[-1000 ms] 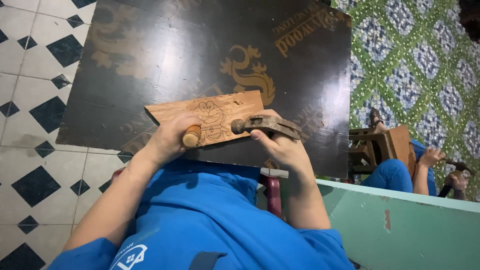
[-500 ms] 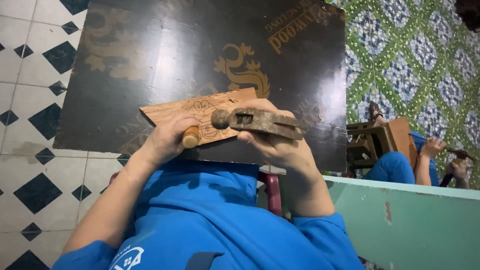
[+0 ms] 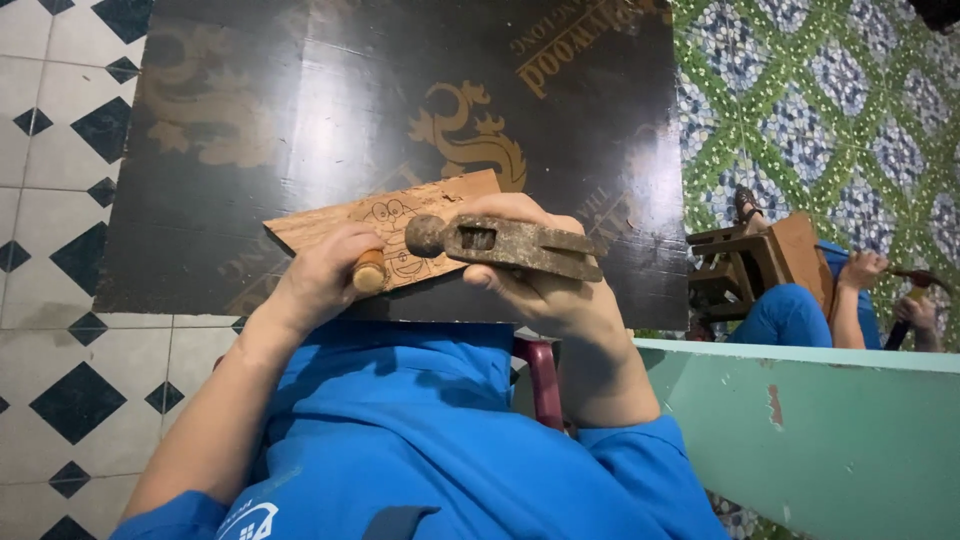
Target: The person carves a cartoon character design into a small wooden board using a chisel and hammer. They repeatedly position the chisel and strike it to remove wood shavings and deepen the carved lines.
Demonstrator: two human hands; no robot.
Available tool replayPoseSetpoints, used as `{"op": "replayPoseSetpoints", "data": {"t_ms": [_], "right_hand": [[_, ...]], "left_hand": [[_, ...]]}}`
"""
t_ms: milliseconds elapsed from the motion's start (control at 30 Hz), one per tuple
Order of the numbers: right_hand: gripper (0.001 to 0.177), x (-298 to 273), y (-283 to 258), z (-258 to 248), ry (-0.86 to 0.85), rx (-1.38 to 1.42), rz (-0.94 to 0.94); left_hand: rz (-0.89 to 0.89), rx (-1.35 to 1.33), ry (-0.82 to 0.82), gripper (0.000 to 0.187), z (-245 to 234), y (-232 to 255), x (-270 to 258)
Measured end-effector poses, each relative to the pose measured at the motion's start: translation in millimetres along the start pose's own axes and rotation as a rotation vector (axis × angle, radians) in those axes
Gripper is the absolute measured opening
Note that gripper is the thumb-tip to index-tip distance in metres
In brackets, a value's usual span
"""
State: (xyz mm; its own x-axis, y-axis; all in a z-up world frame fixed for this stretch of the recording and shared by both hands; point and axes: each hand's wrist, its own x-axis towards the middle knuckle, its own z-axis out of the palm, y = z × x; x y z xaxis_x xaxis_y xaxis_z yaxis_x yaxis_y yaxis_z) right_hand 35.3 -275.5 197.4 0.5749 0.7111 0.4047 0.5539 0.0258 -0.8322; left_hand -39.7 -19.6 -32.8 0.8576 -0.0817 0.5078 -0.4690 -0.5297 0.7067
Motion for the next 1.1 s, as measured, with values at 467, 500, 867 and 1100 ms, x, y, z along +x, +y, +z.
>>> {"op": "replayPoseSetpoints", "data": {"t_ms": [467, 500, 867, 1100], "right_hand": [[0.062, 2, -6, 27, 0.092, -0.004, -0.639], [0.062, -3, -2, 25, 0.093, -0.009, -0.639], [0.066, -37, 24, 23, 0.196, 0.105, -0.115], [0.048, -57, 43, -12, 0.264, -0.056, 0.056]], "left_hand": [[0.012, 0.169, 0.035, 0.05, 8, 13, 14], [0.016, 0.167, 0.035, 0.05, 10, 10, 16], [0.024, 0.217, 0.135, 0.041, 17, 9, 32], [-0.407, -0.293, 0.649, 0.027, -15, 14, 26]]}}
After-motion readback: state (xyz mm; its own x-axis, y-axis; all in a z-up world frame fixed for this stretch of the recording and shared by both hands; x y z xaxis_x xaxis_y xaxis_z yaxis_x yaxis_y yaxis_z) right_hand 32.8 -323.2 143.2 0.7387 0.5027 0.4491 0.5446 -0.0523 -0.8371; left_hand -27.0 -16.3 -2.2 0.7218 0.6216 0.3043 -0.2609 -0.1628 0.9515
